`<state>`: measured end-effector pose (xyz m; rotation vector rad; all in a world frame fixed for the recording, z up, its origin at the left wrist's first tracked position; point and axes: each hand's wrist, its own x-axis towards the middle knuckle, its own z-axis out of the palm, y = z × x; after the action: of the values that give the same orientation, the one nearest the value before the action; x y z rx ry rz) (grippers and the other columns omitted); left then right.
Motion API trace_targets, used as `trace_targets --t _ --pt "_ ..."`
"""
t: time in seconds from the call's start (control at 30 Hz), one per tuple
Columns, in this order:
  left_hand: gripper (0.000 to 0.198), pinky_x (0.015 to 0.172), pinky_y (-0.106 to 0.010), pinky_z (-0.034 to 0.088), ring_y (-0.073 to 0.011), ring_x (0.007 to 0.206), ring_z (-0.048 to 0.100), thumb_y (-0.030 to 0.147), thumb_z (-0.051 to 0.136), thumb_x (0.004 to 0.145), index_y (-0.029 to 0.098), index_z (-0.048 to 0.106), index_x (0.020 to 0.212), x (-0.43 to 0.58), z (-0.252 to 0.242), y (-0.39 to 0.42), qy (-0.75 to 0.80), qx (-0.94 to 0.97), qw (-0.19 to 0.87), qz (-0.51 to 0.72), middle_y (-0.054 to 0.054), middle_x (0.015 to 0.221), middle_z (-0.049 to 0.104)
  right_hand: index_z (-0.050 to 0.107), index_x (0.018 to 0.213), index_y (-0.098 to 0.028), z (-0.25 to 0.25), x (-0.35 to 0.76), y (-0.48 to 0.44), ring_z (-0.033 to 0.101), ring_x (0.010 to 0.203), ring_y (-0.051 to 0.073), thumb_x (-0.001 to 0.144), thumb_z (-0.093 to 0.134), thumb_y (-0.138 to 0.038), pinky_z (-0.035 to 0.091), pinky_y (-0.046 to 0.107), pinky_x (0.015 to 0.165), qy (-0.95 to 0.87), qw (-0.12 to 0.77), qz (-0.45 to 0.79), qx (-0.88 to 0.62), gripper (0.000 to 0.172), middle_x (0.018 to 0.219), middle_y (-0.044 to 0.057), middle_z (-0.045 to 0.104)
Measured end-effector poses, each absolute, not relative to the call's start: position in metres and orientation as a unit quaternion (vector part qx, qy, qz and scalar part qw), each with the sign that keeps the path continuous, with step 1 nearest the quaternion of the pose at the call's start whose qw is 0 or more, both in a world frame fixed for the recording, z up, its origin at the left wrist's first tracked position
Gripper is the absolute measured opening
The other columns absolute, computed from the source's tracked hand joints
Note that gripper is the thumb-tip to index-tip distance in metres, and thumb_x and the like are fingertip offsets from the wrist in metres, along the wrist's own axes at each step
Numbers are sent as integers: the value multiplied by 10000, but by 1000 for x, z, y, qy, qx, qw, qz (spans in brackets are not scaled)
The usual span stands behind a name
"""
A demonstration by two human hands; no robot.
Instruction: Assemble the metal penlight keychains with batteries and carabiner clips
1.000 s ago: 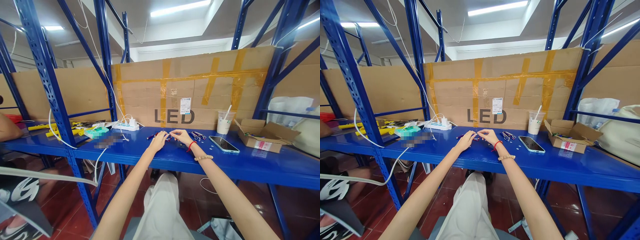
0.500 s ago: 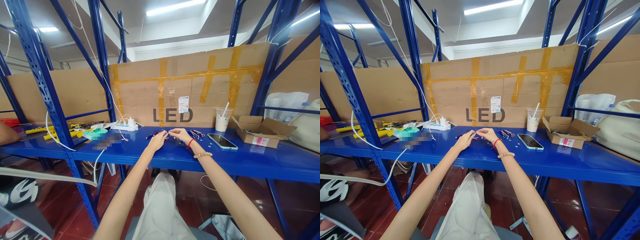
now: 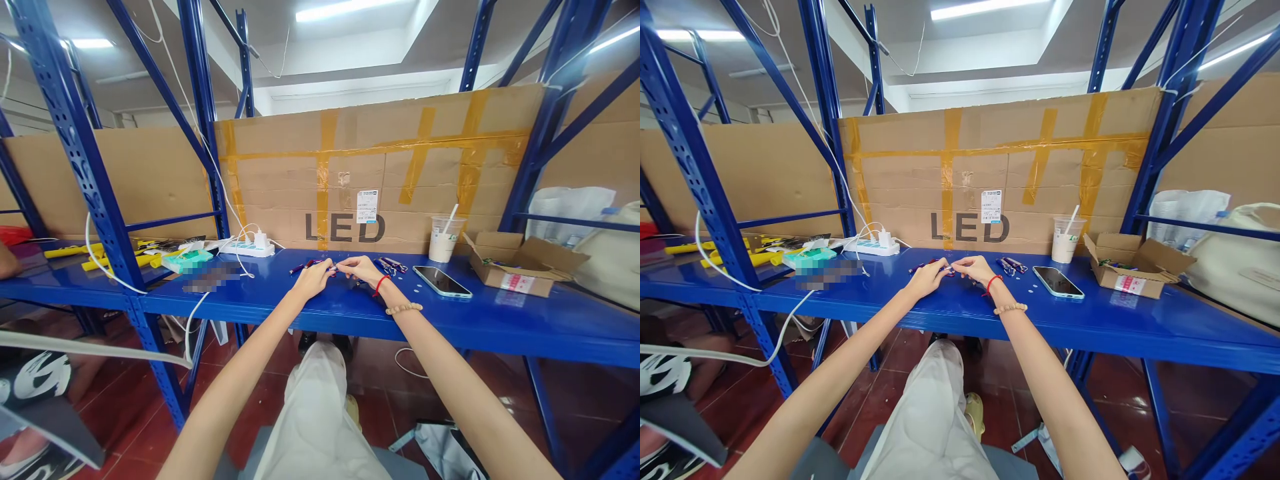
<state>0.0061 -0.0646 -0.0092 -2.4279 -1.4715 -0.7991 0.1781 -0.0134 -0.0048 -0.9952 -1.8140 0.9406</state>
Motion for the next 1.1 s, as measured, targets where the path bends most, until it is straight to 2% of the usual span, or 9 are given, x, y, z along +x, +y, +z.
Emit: trace_targets --t 0.23,0.47,0.67,0.9,1.1 --pt "202 627 -222 446 -181 923 613 316 316 921 214 475 995 7 -13 -58 -510 -803 129 -280 -39 1007 633 719 794 -118 -5 174 -16 501 517 89 580 707 -469 400 217 463 -725 458 355 -372 410 692 57 661" --pt "184 649 -237 450 -190 933 604 314 336 912 225 481 982 5 -13 -55 -510 -795 104 -311 -29 1003 633 726 793 -126 -6 171 -13 504 533 93 556 726 -456 429 228 487 -712 472 370 -366 406 726 64 674" --pt "152 674 -242 455 -190 944 598 294 355 904 224 479 955 4 -12 -56 -500 -801 80 -319 -26 1018 631 705 954 -136 -4 173 -12 453 490 60 533 758 -401 418 215 485 -696 476 416 -340 500 663 31 649" --pt "135 699 -228 450 -166 903 595 268 369 898 210 490 909 1 -10 -58 -449 -831 91 -315 -32 958 622 721 823 -121 -3 175 -15 463 496 46 516 787 -337 416 195 490 -673 442 476 -355 381 668 29 641" --pt "148 669 -243 457 -181 886 610 297 375 893 228 497 938 0 -8 -59 -472 -816 45 -331 -15 942 637 724 845 -127 -5 173 -13 426 451 31 546 767 -381 395 195 444 -695 449 445 -342 395 739 45 665"
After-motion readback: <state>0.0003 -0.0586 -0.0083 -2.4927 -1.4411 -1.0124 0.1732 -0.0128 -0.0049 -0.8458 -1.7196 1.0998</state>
